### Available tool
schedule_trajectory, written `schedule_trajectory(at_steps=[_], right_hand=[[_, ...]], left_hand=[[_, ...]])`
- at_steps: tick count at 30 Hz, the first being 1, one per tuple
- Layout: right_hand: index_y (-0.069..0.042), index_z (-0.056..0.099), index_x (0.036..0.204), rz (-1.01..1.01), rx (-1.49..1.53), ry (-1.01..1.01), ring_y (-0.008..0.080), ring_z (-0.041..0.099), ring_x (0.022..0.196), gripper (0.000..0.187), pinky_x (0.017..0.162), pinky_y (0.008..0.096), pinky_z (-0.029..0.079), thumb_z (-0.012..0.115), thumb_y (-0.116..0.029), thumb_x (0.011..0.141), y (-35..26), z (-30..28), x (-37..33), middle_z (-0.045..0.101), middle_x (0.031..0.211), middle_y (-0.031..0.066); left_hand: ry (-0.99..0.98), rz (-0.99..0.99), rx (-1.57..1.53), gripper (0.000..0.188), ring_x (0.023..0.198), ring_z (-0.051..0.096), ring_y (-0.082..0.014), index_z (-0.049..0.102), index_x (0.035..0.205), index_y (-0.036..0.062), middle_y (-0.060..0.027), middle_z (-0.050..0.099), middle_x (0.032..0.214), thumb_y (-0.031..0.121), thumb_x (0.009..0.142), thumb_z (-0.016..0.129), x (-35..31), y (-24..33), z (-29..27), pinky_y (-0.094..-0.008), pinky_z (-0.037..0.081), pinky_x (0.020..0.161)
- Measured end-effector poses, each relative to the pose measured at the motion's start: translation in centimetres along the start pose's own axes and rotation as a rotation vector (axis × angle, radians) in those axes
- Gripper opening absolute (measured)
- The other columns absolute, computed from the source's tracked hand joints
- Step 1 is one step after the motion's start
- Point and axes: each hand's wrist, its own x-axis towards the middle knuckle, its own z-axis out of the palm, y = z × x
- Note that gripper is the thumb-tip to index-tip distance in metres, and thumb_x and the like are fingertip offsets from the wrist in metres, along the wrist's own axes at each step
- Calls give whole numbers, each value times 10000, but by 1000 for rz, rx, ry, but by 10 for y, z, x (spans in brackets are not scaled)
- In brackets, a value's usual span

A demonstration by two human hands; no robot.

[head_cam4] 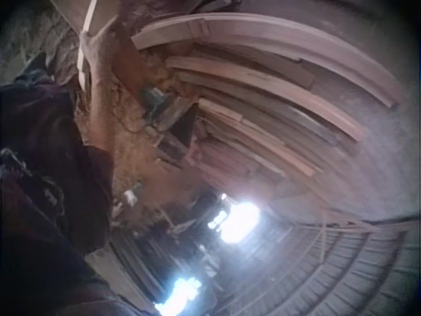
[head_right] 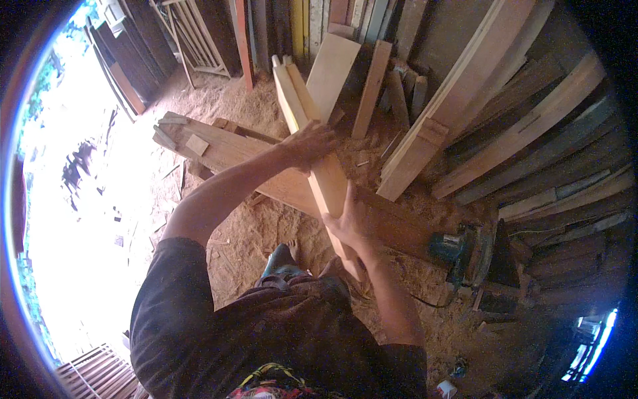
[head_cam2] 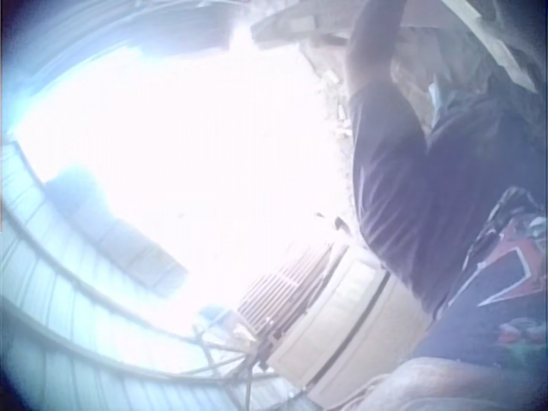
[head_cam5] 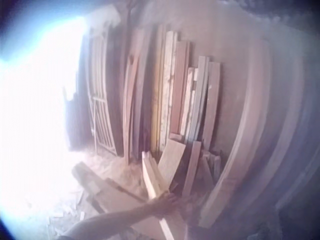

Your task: The person uses a handheld circular saw to cut wooden planks on a workbench. They repeatedly position the planks, cut them, and then move the cut pieces aside.

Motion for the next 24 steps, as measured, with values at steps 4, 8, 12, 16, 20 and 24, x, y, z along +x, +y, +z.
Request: schedule_trajectory(at_steps=[4,8,12,16,20,24], right_hand=[[-35,305,1611,-140,-49,43,477,628,1250,1021,1025,540,524,823,-403,813,52,-19,-23,588,1382,339],[-90,398,1589,-174,10,79,444,642,1246,1000,1033,529,522,867,-400,762,109,-39,-53,655,1339,281],[-90,521,1521,-72,13,159,411,634,1269,930,1098,475,486,901,-423,740,116,-54,-68,656,1388,213],[-70,601,1453,79,342,627,351,608,1315,716,1127,450,454,810,-466,893,158,-30,-90,677,1364,189],[-53,675,1368,360,722,1101,332,605,1305,663,1119,471,453,647,-598,992,192,6,-111,679,1354,172],[14,747,1199,401,928,1216,252,689,1114,667,987,382,533,530,-600,1058,207,24,-108,739,1216,131]], left_hand=[[7,-22,-151,1084,1411,472,-353,531,1445,104,-146,565,1454,482,529,971,-4,43,-5,-537,282,1220],[35,-38,-364,1134,1447,433,-335,503,1460,101,-140,538,1459,443,495,993,2,91,-10,-523,333,1162],[358,-86,-407,1051,1418,435,-412,527,1427,70,-203,513,1489,409,542,982,2,113,38,-548,317,1195],[240,-150,-445,1047,1352,491,-421,486,1387,52,-196,556,1381,377,534,999,-11,104,3,-575,372,1103],[88,-134,-373,924,1328,521,-374,526,1329,89,-161,594,1321,391,586,983,1,106,-15,-533,364,1109],[110,-132,-362,930,1331,532,-354,533,1351,92,-144,596,1361,378,590,985,-2,105,-17,-515,362,1117]])
